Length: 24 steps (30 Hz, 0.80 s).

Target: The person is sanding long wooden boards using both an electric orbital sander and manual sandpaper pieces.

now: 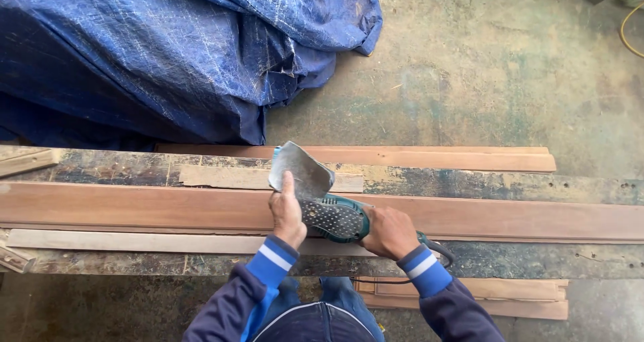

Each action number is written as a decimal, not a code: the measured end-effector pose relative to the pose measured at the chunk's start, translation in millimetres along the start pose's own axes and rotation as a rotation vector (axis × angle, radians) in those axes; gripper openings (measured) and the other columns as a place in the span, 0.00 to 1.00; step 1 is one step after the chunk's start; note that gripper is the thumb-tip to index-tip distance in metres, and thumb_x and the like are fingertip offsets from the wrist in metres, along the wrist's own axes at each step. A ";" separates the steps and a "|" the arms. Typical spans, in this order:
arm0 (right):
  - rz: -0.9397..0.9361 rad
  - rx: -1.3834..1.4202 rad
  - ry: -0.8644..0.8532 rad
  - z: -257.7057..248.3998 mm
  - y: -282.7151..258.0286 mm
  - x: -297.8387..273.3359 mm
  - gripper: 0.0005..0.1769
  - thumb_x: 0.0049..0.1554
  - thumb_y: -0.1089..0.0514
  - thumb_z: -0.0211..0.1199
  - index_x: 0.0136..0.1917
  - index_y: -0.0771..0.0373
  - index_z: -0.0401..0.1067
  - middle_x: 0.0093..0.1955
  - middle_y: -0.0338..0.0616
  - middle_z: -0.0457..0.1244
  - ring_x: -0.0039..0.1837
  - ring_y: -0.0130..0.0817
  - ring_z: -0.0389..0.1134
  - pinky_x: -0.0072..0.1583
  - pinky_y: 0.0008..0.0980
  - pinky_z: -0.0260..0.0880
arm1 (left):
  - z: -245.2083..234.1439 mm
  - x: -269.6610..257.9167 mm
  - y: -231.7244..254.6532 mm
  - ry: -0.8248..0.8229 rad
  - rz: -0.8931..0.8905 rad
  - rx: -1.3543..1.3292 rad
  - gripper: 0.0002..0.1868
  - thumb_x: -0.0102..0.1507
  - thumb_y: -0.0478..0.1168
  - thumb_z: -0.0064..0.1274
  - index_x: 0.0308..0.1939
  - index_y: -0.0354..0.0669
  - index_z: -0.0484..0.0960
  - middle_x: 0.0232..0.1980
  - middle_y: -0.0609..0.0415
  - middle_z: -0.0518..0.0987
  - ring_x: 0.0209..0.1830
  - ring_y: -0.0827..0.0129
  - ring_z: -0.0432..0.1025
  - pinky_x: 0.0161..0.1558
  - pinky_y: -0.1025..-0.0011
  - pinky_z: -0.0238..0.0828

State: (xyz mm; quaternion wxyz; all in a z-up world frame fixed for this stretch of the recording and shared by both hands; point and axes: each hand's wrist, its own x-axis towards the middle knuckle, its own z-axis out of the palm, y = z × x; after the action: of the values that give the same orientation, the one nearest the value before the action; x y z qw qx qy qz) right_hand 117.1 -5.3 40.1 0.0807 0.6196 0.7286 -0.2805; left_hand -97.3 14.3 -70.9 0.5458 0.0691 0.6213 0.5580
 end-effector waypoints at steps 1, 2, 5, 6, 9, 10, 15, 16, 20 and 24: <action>-0.002 0.006 0.003 -7.0 10.6 -4.9 0.19 0.44 0.46 0.68 0.44 0.59 0.78 0.37 0.57 0.70 0.43 0.55 0.72 0.48 0.51 0.74 | 17.2 -9.2 -1.5 0.000 0.004 0.005 0.25 0.71 0.54 0.51 0.52 0.30 0.81 0.44 0.54 0.77 0.42 0.70 0.69 0.45 0.69 0.70; 0.024 0.008 -0.001 -14.0 22.2 -10.2 0.22 0.44 0.42 0.70 0.46 0.59 0.78 0.38 0.57 0.70 0.44 0.56 0.72 0.48 0.52 0.73 | 35.0 -18.7 -4.2 0.002 0.000 -0.002 0.23 0.69 0.53 0.51 0.51 0.33 0.82 0.43 0.57 0.78 0.42 0.72 0.69 0.45 0.70 0.70; 0.075 0.005 -0.003 -26.0 62.9 -23.0 0.27 0.43 0.36 0.71 0.49 0.56 0.78 0.40 0.56 0.70 0.46 0.56 0.72 0.49 0.53 0.73 | 80.5 -40.0 -22.3 -0.009 -0.011 0.016 0.22 0.67 0.54 0.51 0.50 0.37 0.83 0.42 0.60 0.79 0.41 0.74 0.69 0.44 0.71 0.69; 0.098 -0.003 -0.003 -28.1 77.8 -27.3 0.29 0.43 0.35 0.70 0.51 0.54 0.78 0.41 0.55 0.71 0.47 0.56 0.73 0.50 0.53 0.74 | 94.2 -46.3 -30.7 -0.021 -0.020 0.037 0.23 0.67 0.54 0.52 0.49 0.36 0.83 0.42 0.60 0.78 0.41 0.74 0.69 0.44 0.71 0.69; 0.160 0.007 -0.028 -49.8 108.2 -39.9 0.32 0.43 0.31 0.69 0.53 0.53 0.78 0.42 0.55 0.71 0.48 0.56 0.73 0.51 0.53 0.74 | 130.2 -53.5 -68.7 -0.035 -0.089 0.131 0.27 0.70 0.55 0.52 0.46 0.29 0.82 0.41 0.55 0.78 0.41 0.71 0.68 0.44 0.70 0.69; 0.163 0.012 -0.031 -47.8 127.2 -43.0 0.32 0.43 0.31 0.69 0.53 0.53 0.78 0.42 0.55 0.71 0.48 0.56 0.73 0.51 0.53 0.74 | 144.7 -62.2 -72.5 -0.036 -0.092 0.137 0.27 0.70 0.55 0.52 0.46 0.29 0.82 0.41 0.55 0.78 0.41 0.71 0.68 0.44 0.70 0.69; 0.306 -0.062 -0.072 -38.4 214.7 -57.7 0.35 0.42 0.26 0.70 0.47 0.57 0.82 0.44 0.53 0.72 0.49 0.50 0.75 0.55 0.48 0.76 | 208.8 -95.0 -101.9 -0.165 -0.037 0.040 0.22 0.67 0.53 0.51 0.47 0.36 0.83 0.42 0.58 0.80 0.39 0.74 0.69 0.43 0.72 0.68; 0.309 -0.055 -0.074 -42.3 224.5 -61.2 0.35 0.42 0.26 0.70 0.47 0.57 0.82 0.44 0.53 0.72 0.49 0.50 0.75 0.55 0.48 0.76 | 221.0 -99.4 -108.1 -0.166 -0.038 0.048 0.22 0.67 0.53 0.51 0.47 0.36 0.83 0.42 0.58 0.80 0.39 0.74 0.69 0.43 0.72 0.68; 0.446 0.008 -0.080 -57.6 263.3 -74.4 0.38 0.37 0.27 0.73 0.51 0.54 0.81 0.44 0.52 0.73 0.51 0.49 0.76 0.56 0.48 0.76 | 266.4 -116.3 -132.4 -0.223 -0.098 0.181 0.24 0.68 0.55 0.51 0.42 0.33 0.83 0.39 0.53 0.81 0.37 0.71 0.71 0.42 0.70 0.70; 0.498 0.040 -0.018 -60.6 311.3 -89.9 0.38 0.37 0.28 0.74 0.54 0.53 0.81 0.47 0.54 0.73 0.53 0.51 0.75 0.57 0.48 0.75 | 309.3 -136.0 -143.7 -0.302 -0.138 0.259 0.25 0.67 0.56 0.51 0.42 0.33 0.84 0.39 0.53 0.82 0.38 0.70 0.72 0.44 0.70 0.70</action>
State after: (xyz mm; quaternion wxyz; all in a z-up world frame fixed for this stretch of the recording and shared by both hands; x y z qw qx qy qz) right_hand 445.8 -28.3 36.1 0.1416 0.7788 0.5472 -0.2720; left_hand 265.2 58.1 -32.1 0.6560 0.1787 0.6023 0.4184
